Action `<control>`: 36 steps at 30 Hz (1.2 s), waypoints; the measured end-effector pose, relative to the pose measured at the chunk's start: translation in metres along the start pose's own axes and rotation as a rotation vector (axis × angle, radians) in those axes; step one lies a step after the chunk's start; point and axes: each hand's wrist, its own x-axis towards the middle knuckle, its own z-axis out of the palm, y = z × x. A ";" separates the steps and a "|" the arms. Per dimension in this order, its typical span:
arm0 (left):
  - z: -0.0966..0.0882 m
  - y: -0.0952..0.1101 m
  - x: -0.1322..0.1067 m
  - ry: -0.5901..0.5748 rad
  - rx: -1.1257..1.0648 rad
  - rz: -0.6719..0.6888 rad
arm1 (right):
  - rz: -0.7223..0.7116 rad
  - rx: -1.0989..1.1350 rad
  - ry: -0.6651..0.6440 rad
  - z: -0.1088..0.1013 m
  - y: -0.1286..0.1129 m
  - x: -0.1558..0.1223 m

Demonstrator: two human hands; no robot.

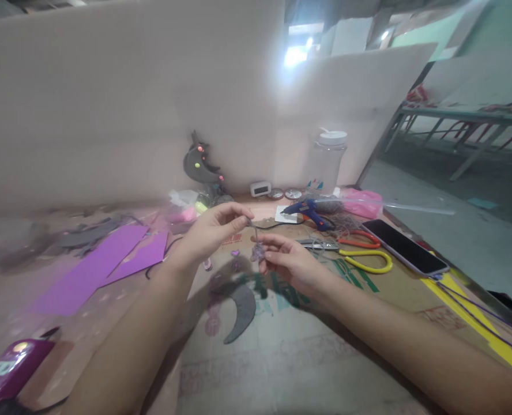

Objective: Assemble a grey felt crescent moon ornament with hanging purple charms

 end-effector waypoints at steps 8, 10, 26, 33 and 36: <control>0.005 0.006 0.001 0.004 0.014 0.032 | 0.053 0.025 -0.048 0.003 -0.008 -0.004; 0.007 0.008 0.001 -0.012 -0.003 0.019 | 0.026 -0.026 -0.066 0.006 -0.008 -0.004; 0.020 0.002 0.000 0.017 0.087 0.014 | 0.045 -0.196 -0.149 0.004 -0.001 -0.004; 0.013 0.002 0.002 0.044 0.171 -0.024 | 0.084 -0.097 -0.243 -0.001 0.000 -0.003; 0.012 0.004 0.002 0.042 0.178 -0.041 | 0.099 -0.098 -0.245 -0.003 0.003 -0.002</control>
